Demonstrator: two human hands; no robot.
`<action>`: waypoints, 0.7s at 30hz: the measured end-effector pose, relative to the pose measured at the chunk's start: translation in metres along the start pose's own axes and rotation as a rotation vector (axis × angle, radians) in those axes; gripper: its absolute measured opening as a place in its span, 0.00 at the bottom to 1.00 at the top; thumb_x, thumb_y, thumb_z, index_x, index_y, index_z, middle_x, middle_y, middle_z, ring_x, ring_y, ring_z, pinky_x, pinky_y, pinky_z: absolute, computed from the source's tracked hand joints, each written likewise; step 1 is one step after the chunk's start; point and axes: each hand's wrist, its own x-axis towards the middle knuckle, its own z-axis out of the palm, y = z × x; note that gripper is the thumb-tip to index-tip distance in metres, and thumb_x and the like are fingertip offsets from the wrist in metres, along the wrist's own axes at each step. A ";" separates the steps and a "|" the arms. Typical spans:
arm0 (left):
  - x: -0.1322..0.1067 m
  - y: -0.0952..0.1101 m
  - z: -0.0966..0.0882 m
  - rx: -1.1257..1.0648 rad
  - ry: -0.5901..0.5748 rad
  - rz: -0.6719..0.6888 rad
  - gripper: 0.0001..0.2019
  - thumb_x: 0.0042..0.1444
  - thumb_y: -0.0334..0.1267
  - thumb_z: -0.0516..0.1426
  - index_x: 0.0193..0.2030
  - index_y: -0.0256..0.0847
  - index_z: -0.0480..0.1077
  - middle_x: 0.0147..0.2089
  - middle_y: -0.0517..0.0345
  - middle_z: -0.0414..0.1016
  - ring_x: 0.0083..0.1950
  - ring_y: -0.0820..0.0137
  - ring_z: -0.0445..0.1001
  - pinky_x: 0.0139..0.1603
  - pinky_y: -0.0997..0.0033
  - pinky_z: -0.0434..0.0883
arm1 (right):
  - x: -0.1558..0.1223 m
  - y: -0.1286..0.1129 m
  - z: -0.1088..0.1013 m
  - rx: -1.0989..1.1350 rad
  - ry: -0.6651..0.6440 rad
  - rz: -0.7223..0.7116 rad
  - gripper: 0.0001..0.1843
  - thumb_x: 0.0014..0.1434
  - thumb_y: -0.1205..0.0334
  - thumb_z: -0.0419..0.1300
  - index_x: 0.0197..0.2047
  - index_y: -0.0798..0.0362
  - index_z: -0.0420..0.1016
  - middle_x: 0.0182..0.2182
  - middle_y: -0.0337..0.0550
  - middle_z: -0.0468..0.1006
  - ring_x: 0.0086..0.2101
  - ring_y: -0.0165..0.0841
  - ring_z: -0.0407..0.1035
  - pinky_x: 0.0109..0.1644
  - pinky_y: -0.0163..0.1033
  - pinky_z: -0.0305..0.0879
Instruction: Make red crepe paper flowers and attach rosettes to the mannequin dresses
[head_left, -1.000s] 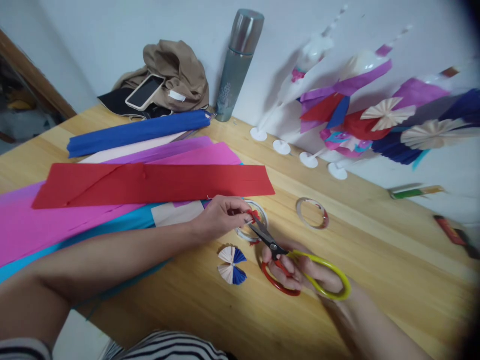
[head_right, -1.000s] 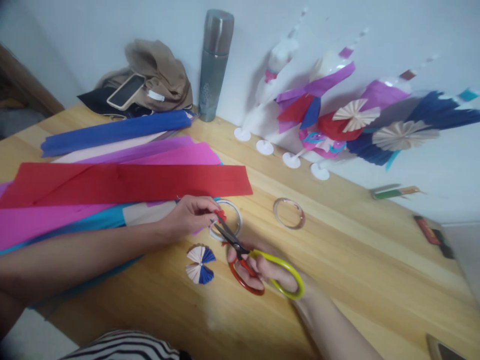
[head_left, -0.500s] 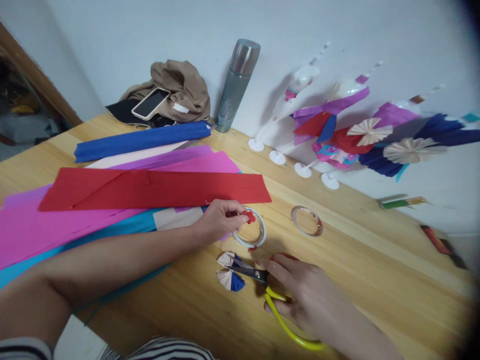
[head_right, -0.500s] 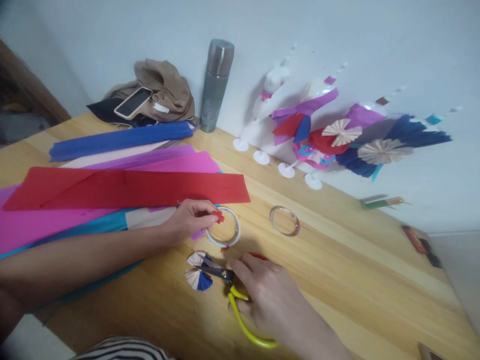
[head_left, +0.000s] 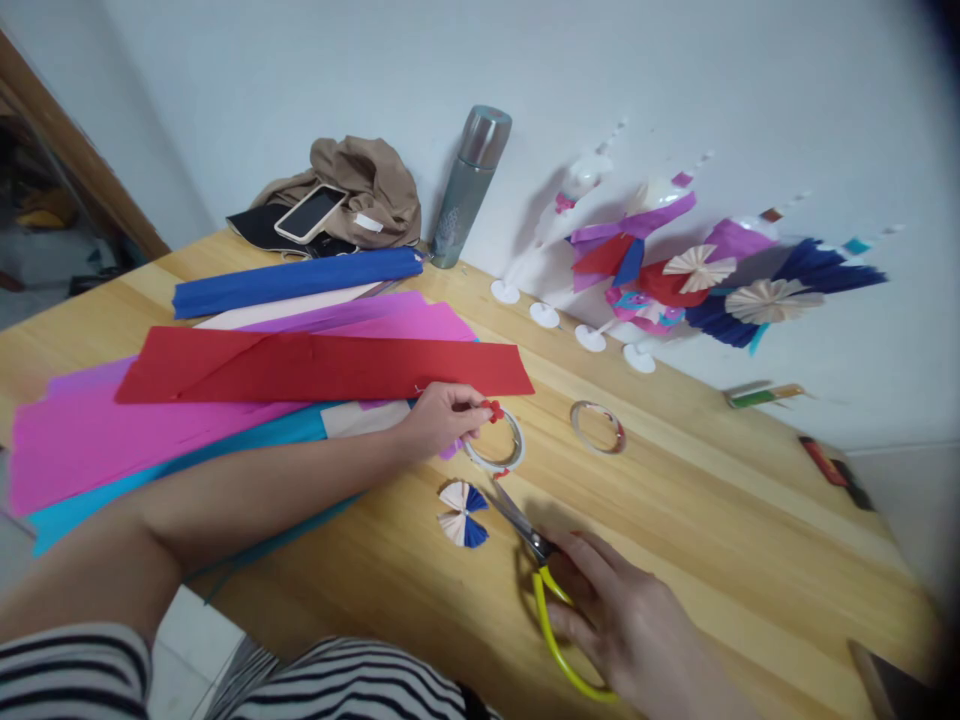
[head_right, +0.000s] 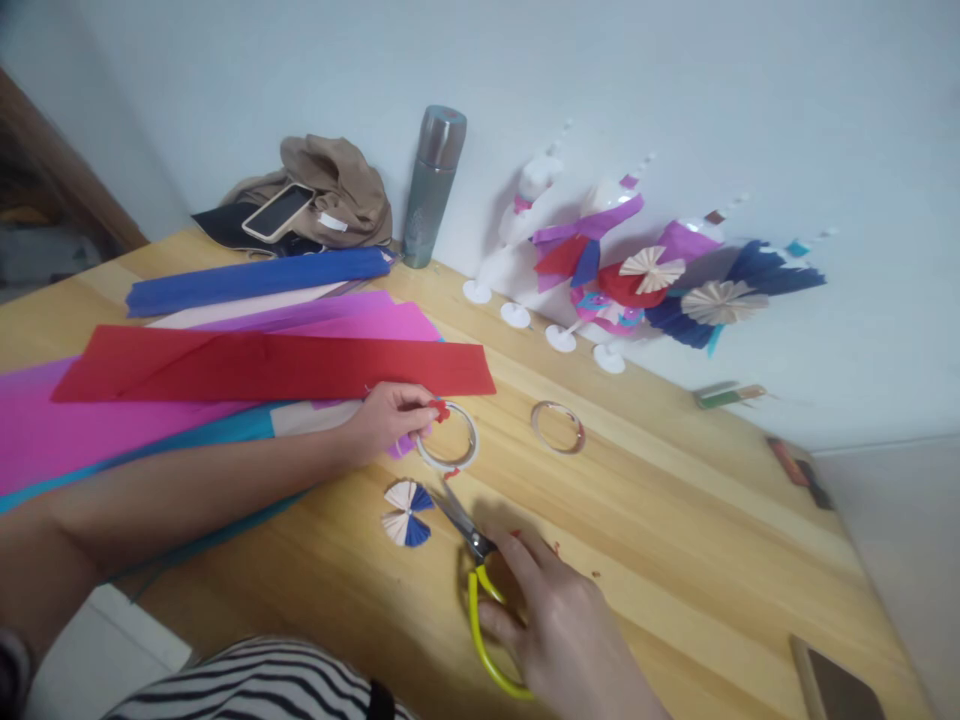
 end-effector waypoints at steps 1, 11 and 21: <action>0.000 0.000 0.000 -0.004 0.001 -0.001 0.06 0.47 0.34 0.61 0.26 0.33 0.71 0.18 0.63 0.69 0.19 0.80 0.64 0.21 0.81 0.60 | -0.004 0.000 0.001 -0.045 0.017 0.015 0.26 0.57 0.59 0.57 0.60 0.50 0.68 0.51 0.59 0.76 0.40 0.49 0.78 0.37 0.50 0.76; 0.003 -0.002 -0.002 -0.026 -0.005 -0.001 0.06 0.48 0.34 0.60 0.25 0.33 0.71 0.17 0.63 0.69 0.19 0.80 0.63 0.22 0.80 0.61 | -0.017 -0.026 -0.005 -0.429 -0.031 0.196 0.27 0.56 0.62 0.57 0.60 0.53 0.71 0.44 0.51 0.82 0.35 0.48 0.80 0.31 0.46 0.76; 0.001 0.001 -0.002 -0.029 -0.030 0.025 0.08 0.48 0.37 0.62 0.27 0.33 0.72 0.18 0.63 0.69 0.18 0.80 0.63 0.21 0.80 0.60 | 0.032 -0.049 -0.027 -0.409 0.049 0.168 0.10 0.61 0.66 0.55 0.42 0.49 0.77 0.30 0.45 0.83 0.28 0.43 0.78 0.25 0.39 0.59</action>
